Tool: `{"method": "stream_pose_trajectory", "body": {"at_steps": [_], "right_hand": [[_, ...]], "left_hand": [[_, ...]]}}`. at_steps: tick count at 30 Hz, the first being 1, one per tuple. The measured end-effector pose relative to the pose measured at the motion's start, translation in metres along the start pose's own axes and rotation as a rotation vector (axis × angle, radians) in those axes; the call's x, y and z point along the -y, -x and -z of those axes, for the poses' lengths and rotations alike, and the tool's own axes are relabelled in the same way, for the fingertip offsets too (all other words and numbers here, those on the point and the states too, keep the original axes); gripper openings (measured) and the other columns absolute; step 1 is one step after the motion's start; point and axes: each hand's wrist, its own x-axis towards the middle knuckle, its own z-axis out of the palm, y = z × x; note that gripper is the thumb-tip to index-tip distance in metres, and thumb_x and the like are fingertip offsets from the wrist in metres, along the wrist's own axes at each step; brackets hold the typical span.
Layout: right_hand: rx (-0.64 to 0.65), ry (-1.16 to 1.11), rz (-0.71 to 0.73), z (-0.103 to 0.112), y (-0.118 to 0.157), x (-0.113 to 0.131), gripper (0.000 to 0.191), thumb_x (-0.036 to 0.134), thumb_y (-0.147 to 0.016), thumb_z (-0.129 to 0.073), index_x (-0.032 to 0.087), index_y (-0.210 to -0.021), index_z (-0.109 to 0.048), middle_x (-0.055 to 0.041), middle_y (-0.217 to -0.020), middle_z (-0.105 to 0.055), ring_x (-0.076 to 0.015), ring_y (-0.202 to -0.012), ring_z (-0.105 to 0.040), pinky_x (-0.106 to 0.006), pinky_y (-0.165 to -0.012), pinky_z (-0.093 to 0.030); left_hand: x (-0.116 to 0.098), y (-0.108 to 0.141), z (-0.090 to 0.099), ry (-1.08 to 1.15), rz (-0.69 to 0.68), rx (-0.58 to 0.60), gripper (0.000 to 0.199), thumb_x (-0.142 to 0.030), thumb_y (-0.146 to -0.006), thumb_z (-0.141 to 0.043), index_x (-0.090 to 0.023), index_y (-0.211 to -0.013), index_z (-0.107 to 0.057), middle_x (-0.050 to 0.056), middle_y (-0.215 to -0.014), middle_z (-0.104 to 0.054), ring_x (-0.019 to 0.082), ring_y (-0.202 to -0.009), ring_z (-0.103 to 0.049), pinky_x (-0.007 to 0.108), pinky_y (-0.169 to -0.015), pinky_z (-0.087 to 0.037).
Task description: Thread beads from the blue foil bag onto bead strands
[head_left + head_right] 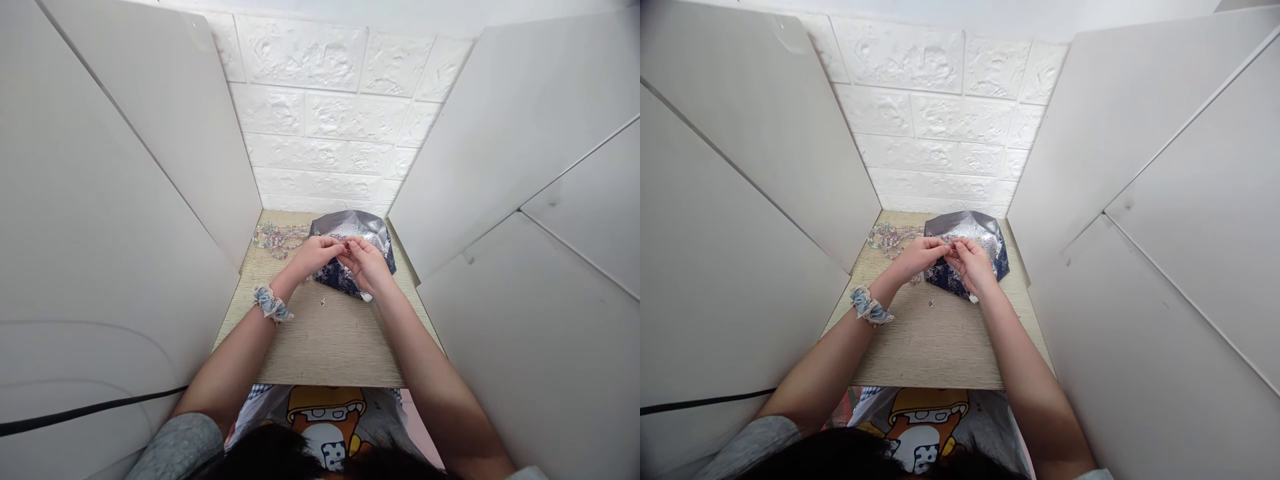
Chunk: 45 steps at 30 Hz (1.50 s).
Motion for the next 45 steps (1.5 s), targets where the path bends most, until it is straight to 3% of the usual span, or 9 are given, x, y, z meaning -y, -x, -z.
{"method": "stream_pose_trajectory", "body": {"at_steps": [24, 45], "right_hand": [[0.001, 0.085, 0.013, -0.0019, 0.0013, -0.0022, 0.018, 0.029, -0.065, -0.063, 0.019, -0.076, -0.053, 0.0035, -0.069, -0.058, -0.0055, -0.066, -0.055, -0.022, -0.072, -0.047], [0.006, 0.094, 0.016, -0.0015, 0.0011, -0.0027, 0.017, 0.027, -0.063, -0.063, 0.019, -0.075, -0.054, 0.0039, -0.07, -0.057, -0.0055, -0.067, -0.055, -0.022, -0.073, -0.047]], "left_hand": [[-0.0014, 0.001, 0.0024, -0.017, 0.026, 0.012, 0.023, -0.034, -0.067, -0.046, -0.013, -0.057, -0.052, -0.006, -0.041, -0.034, 0.005, -0.041, -0.027, 0.019, -0.042, -0.02], [-0.0015, 0.0007, 0.0026, 0.014, 0.05, -0.004, 0.023, -0.034, -0.066, -0.047, -0.014, -0.057, -0.052, -0.006, -0.041, -0.033, 0.004, -0.041, -0.027, 0.019, -0.042, -0.02]]}}
